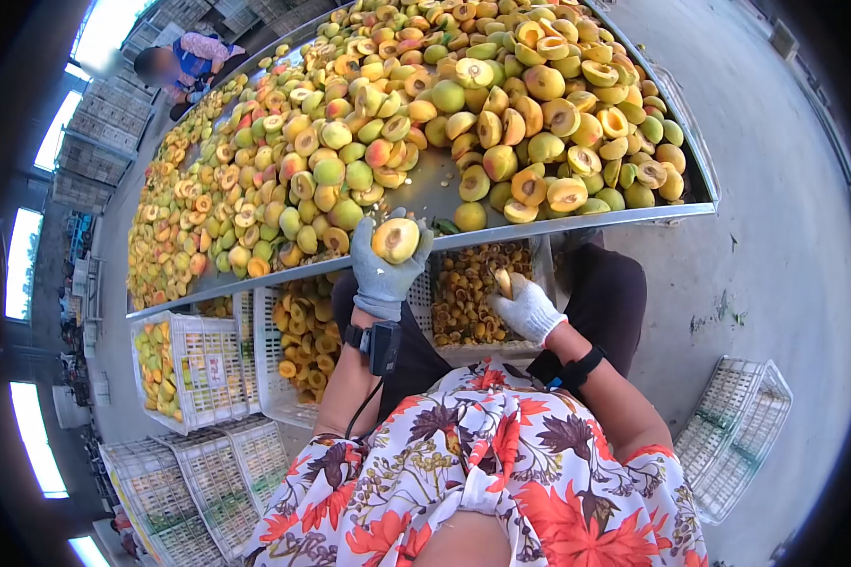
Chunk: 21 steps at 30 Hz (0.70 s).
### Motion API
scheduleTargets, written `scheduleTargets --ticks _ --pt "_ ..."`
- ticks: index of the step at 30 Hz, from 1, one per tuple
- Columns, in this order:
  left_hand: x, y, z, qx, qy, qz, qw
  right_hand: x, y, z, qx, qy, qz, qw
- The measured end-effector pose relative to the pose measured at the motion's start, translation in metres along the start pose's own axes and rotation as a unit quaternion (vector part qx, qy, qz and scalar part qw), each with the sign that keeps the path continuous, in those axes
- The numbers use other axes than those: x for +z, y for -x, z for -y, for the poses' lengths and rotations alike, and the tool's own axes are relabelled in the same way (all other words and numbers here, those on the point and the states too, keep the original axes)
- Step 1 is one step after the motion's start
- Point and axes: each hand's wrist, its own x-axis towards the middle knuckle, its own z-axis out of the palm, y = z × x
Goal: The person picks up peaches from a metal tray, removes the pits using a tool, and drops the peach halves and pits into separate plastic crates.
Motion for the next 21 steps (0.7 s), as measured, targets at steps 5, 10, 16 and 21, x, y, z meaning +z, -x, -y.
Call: scheduleTargets --ticks 5,10,16,21 --pt "-0.002 0.037 0.012 0.048 -0.070 0.035 0.996 0.015 0.024 0.090 -0.054 0.083 -0.003 0.995" --pt "0.008 0.057 0.032 0.107 -0.167 0.054 0.979 0.035 0.022 0.094 -0.068 0.170 -0.008 0.983" --pt "0.004 0.067 0.043 0.259 -0.421 0.103 0.863 0.040 0.032 0.097 -0.047 0.168 0.001 0.985" --pt "0.008 0.073 0.047 0.318 -0.543 0.095 0.771 0.047 0.037 0.092 -0.035 0.140 0.004 0.990"
